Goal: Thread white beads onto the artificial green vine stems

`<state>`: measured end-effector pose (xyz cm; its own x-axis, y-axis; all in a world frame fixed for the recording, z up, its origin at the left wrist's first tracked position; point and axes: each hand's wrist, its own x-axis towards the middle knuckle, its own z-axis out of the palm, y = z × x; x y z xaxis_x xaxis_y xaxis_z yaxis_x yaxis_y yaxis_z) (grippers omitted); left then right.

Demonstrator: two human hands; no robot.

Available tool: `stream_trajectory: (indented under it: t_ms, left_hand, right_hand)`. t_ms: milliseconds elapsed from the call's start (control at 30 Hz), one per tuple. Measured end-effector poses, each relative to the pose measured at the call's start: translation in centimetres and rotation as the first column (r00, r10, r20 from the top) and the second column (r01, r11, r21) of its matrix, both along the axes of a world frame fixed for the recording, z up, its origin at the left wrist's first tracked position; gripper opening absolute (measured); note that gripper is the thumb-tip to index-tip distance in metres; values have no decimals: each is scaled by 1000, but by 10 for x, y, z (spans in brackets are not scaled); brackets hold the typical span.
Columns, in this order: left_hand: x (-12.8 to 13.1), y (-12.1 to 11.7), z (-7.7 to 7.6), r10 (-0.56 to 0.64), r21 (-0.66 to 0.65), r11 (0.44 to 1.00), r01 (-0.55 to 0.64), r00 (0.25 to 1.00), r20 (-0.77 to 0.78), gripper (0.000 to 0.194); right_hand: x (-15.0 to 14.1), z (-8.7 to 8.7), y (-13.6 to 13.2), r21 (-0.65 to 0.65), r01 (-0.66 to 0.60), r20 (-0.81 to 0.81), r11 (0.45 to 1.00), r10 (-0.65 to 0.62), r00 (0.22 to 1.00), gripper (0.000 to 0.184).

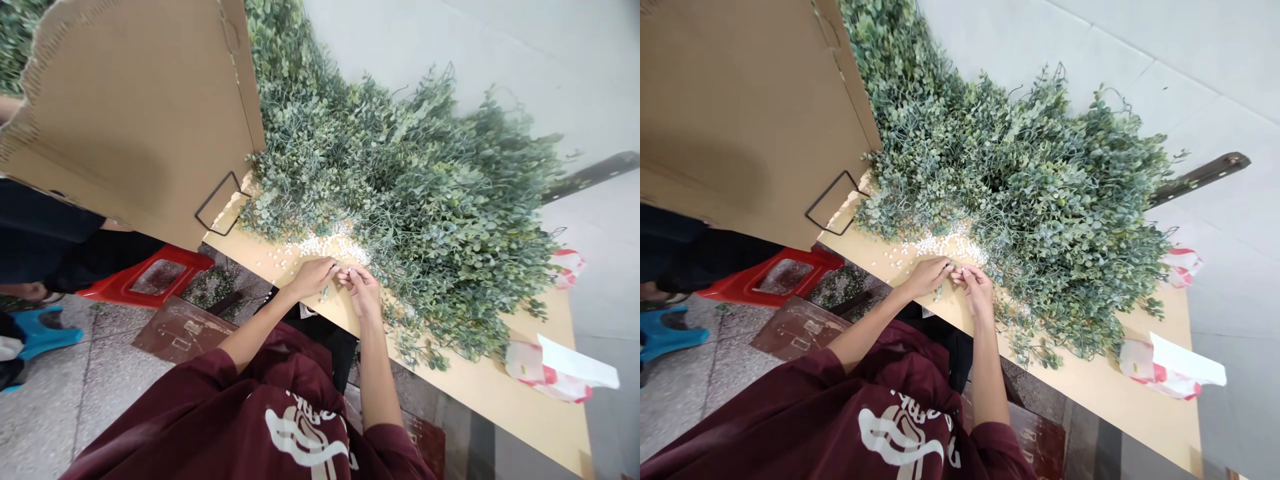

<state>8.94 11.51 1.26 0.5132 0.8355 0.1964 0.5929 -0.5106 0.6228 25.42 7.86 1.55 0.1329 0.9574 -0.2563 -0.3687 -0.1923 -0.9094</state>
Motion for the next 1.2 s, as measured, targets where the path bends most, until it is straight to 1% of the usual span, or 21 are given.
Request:
stream_trajectory:
  t_ms: [133,233,467,633,833,1000,1200]
  left_hand:
    - [-1,-2,7,-7,-44,999,7,1000,-14,34]
    - [-2,-2,9,-34,-77,997,33,999,-21,33]
    - [-3,1,3,-160,-98,982,160,987,10,36]
    - [-3,1,-1,-207,-106,972,211,977,51,34]
    - [-3,1,-3,-228,-91,968,232,972,59,35]
    - [-3,1,-4,-219,-95,969,227,972,89,34]
    - [-3,1,-3,-202,-106,972,212,975,98,33]
  right_hand:
    - [0,-3,1,6,-7,17,1000,7,1000,26]
    - [1,-4,1,4,-8,5,1000,8,1000,27]
    - [2,-5,2,11,-44,16,999,44,999,26]
    - [2,-6,0,28,-90,58,995,89,994,24]
    - [1,-7,-1,32,-91,90,995,88,992,22]
    - [0,-9,-2,44,-84,128,996,78,989,21]
    - [-1,-10,-2,64,-53,116,997,46,992,19]
